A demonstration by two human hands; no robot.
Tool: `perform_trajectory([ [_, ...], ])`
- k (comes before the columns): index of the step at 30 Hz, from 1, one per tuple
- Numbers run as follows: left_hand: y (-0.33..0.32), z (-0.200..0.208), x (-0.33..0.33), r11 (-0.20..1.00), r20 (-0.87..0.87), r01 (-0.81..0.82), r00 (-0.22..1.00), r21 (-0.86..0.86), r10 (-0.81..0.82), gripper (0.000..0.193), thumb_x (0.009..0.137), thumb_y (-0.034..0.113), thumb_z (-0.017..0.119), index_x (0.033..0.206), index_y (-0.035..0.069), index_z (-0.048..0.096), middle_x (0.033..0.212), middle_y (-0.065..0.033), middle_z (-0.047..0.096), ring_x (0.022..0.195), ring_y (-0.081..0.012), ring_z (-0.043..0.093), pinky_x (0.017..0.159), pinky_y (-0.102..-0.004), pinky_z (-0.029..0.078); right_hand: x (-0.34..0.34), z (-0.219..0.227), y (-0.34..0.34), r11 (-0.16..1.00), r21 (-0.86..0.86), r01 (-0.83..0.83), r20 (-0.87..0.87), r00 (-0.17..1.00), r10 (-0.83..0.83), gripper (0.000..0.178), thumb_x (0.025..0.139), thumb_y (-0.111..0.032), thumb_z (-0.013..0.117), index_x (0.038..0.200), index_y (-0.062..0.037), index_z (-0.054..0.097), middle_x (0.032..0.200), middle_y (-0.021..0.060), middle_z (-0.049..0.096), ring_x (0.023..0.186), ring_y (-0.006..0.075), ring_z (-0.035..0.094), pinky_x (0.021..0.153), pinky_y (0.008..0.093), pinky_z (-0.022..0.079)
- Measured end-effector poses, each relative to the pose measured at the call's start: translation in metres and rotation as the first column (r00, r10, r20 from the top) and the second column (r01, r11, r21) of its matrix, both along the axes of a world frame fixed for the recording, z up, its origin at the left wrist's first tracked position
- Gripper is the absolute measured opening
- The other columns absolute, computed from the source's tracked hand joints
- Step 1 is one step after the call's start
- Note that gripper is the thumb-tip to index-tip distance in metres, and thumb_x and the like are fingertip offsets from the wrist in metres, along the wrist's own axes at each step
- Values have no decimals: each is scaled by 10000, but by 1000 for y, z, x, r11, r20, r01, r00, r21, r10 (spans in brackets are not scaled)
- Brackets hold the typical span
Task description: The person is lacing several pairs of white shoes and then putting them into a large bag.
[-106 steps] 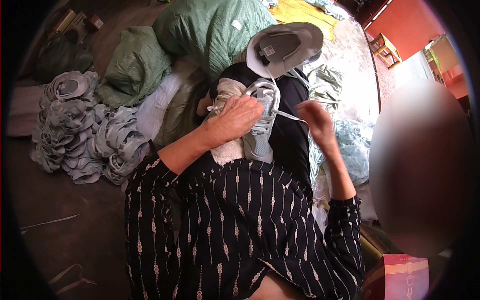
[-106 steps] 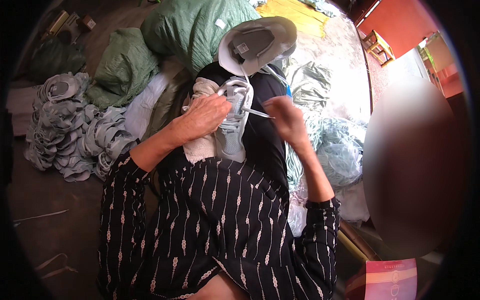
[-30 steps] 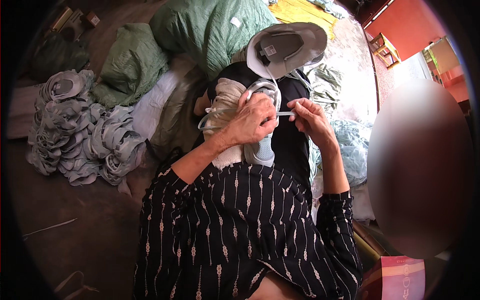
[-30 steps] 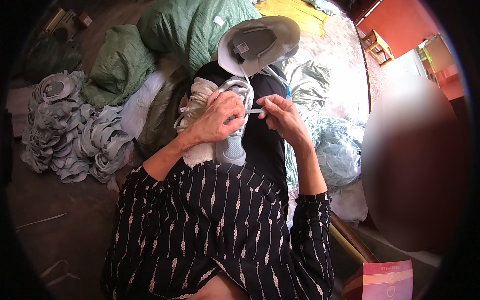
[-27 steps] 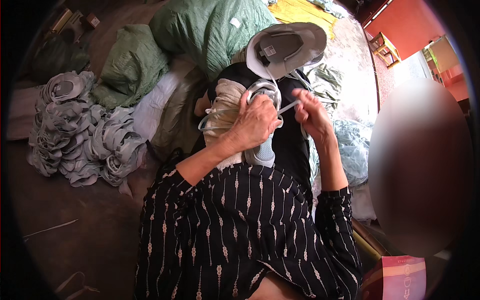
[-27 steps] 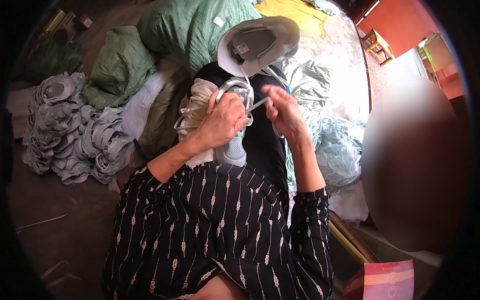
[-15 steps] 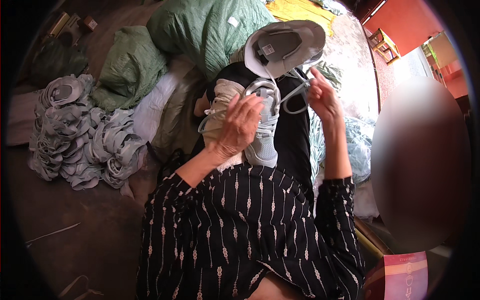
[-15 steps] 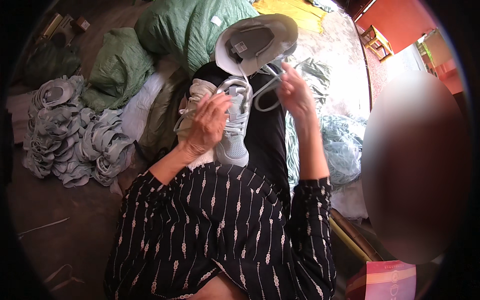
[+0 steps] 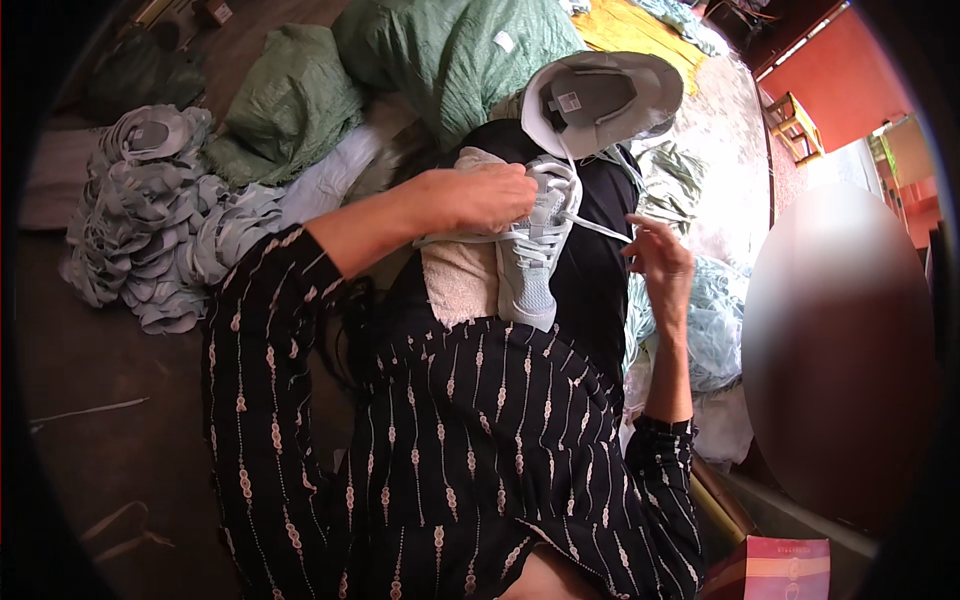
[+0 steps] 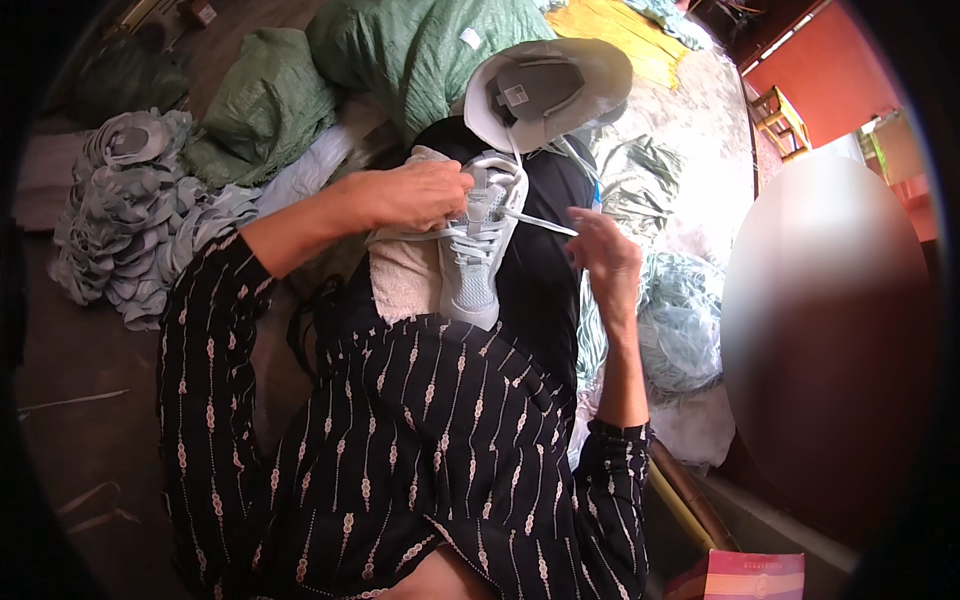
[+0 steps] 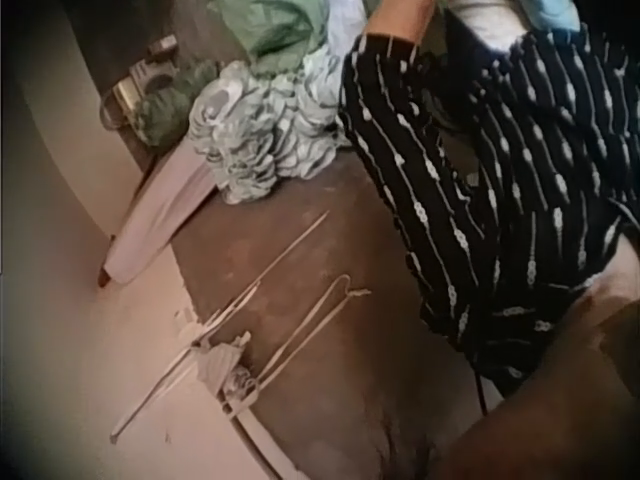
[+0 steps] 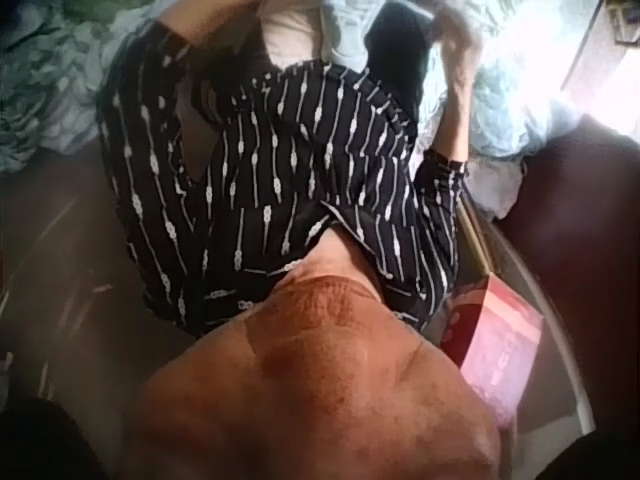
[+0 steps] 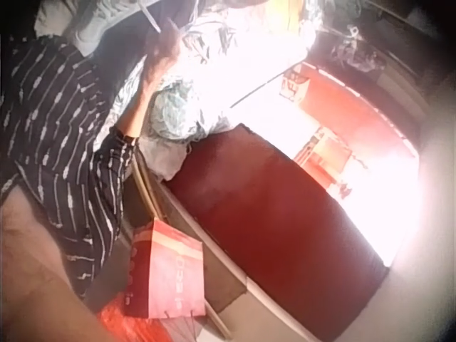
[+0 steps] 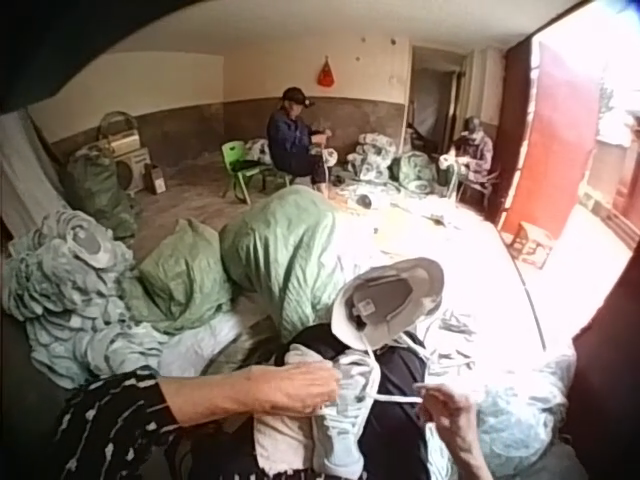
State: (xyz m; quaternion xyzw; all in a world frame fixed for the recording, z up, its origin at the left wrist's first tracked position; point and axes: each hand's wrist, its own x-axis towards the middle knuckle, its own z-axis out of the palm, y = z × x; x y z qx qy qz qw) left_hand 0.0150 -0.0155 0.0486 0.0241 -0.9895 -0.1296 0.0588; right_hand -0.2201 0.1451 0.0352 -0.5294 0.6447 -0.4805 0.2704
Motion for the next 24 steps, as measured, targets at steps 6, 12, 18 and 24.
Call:
perform_trajectory([
  [6, -8, -7, -8, 963, 175, -116, 982, 245, 74, 189, 620, 197, 641, 693, 25, 665, 642, -179, 611, 625, -324, 608, 567, -433, 442, 48, -10, -15, 975, 54, -216, 271, 943, 194, 147, 932, -112, 509, 1002, -12, 590, 714, 38, 619, 571, 69, 549, 545, 201, 466],
  [12, -9, -13, -10, 904, 175, -225, 970, 364, 171, 193, 628, 210, 610, 665, 26, 654, 610, -178, 595, 593, -316, 588, 562, -417, 440, 60, -11, -24, 962, 88, -259, 373, 904, 209, 162, 928, -132, 525, 998, 5, 576, 715, 45, 617, 588, 81, 564, 563, 200, 464],
  [18, 4, -4, -15, 248, 210, -329, 888, 911, 409, 190, 806, 179, 615, 828, -5, 657, 720, -15, 605, 717, -100, 555, 652, -266, 442, 66, -5, -22, 955, 107, -278, 492, 849, 192, 179, 924, -146, 536, 1008, 7, 576, 734, 60, 628, 590, 96, 583, 551, 205, 476],
  [24, 33, 6, -24, 130, 97, -158, 917, 979, 386, 157, 827, 141, 628, 843, -16, 624, 829, -47, 569, 731, -109, 553, 685, -273, 458, 77, -4, -31, 943, 99, -319, 684, 710, 168, 177, 922, -137, 533, 986, 19, 587, 746, 67, 632, 576, 107, 582, 547, 213, 478],
])
